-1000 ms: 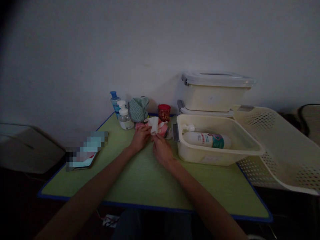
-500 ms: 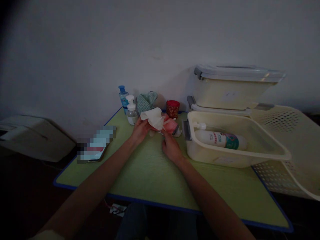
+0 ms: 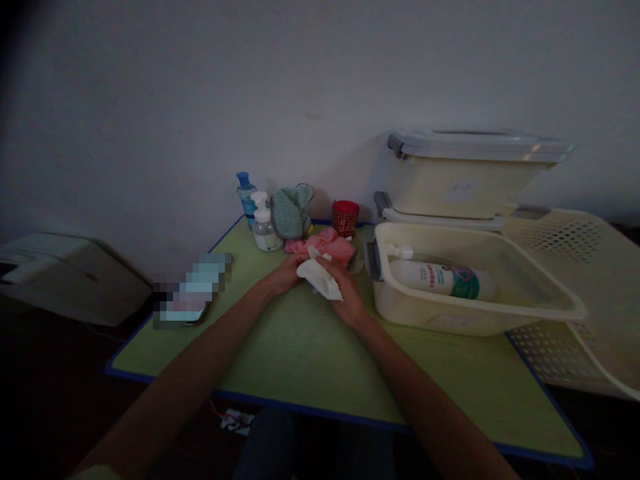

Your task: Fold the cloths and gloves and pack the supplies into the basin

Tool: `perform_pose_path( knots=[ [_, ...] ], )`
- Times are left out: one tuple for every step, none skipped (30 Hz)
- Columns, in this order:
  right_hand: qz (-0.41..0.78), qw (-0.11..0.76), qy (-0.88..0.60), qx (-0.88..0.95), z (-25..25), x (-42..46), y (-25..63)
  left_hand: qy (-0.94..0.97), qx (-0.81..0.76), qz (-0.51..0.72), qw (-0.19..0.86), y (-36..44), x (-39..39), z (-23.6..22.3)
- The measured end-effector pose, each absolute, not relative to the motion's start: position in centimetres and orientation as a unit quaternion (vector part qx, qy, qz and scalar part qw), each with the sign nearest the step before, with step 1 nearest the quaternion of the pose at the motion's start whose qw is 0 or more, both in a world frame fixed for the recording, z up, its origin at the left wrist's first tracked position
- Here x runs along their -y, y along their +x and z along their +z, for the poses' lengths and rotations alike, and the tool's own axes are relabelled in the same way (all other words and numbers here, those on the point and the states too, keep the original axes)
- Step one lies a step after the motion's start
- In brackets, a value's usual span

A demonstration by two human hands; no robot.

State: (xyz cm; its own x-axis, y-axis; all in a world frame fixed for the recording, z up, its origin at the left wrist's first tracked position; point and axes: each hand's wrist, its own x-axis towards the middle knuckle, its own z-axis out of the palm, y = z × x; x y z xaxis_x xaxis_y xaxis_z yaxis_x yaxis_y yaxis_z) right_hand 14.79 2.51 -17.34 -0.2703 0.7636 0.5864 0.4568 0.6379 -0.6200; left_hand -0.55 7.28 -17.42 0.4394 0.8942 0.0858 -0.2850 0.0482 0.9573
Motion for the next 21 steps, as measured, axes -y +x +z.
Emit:
perform_pose_path(
  knots=[
    [0.172,0.468,-0.386,0.776,-17.4,-2.6,14.8,0.529,-0.291,0.454,0.655,-0.4,-7.3,-17.4],
    [0.178,0.478,-0.385,0.769,-17.4,-2.7,14.9,0.529,-0.294,0.466,0.646,-0.2,-7.4,-17.3],
    [0.181,0.491,-0.391,0.757,-17.5,-2.7,14.9,0.527,-0.297,0.478,0.637,0.0,-7.4,-17.3],
    [0.183,0.504,-0.398,0.744,-17.5,-2.7,14.9,0.525,-0.3,0.49,0.628,0.3,-7.4,-17.3],
    [0.184,0.514,-0.406,0.733,-17.4,-2.6,14.9,0.522,-0.302,0.503,0.619,0.5,-7.3,-17.2],
    [0.184,0.521,-0.411,0.726,-17.4,-2.5,15.0,0.522,-0.304,0.516,0.607,0.8,-7.2,-17.1],
    [0.183,0.524,-0.414,0.722,-17.3,-2.4,15.0,0.523,-0.306,0.529,0.594,1.1,-7.1,-17.0],
    [0.181,0.524,-0.414,0.722,-17.2,-2.2,15.0,0.527,-0.308,0.539,0.58,1.3,-6.9,-17.0],
    [0.178,0.525,-0.413,0.723,-17.1,-2.1,15.0,0.532,-0.311,0.547,0.567,1.5,-6.8,-16.9],
    [0.175,0.528,-0.412,0.722,-17.0,-1.9,15.1,0.537,-0.315,0.551,0.556,1.6,-6.7,-16.8],
    [0.172,0.531,-0.412,0.72,-16.8,-1.8,15.1,0.542,-0.319,0.551,0.549,1.7,-6.6,-16.8],
    [0.167,0.536,-0.413,0.717,-16.7,-1.7,15.1,0.543,-0.324,0.55,0.546,1.8,-6.6,-16.8],
    [0.163,0.54,-0.414,0.715,-16.6,-1.5,15.1,0.54,-0.328,0.552,0.544,1.8,-6.6,-16.9],
    [0.158,0.545,-0.417,0.71,-16.4,-1.4,15.1,0.535,-0.332,0.556,0.542,1.7,-6.8,-17.0],
    [0.153,0.551,-0.42,0.705,-16.3,-1.2,15.1,0.529,-0.336,0.562,0.54,1.6,-7.0,-17.2],
    [0.153,0.555,-0.427,0.697,-16.1,-1.1,15.0,0.522,-0.339,0.568,0.538,1.5,-7.2,-17.4],
    [0.159,0.557,-0.437,0.688,-16.0,-1.0,15.0,0.516,-0.342,0.573,0.537,1.3,-7.5,-17.6],
    [0.168,0.557,-0.45,0.677,-15.8,-0.9,14.9,0.513,-0.344,0.575,0.537,1.0,-7.7,-17.7],
    [0.179,0.555,-0.462,0.668,-15.6,-0.8,14.9,0.511,-0.346,0.572,0.54,0.8,-7.9,-17.8],
    [0.191,0.551,-0.472,0.661,-15.5,-0.7,14.8,0.51,-0.346,0.568,0.546,0.5,-7.9,-17.8],
    [0.204,0.546,-0.48,0.656,-15.4,-0.7,14.7,0.509,-0.346,0.561,0.553,0.3,-7.9,-17.8]
  ],
)
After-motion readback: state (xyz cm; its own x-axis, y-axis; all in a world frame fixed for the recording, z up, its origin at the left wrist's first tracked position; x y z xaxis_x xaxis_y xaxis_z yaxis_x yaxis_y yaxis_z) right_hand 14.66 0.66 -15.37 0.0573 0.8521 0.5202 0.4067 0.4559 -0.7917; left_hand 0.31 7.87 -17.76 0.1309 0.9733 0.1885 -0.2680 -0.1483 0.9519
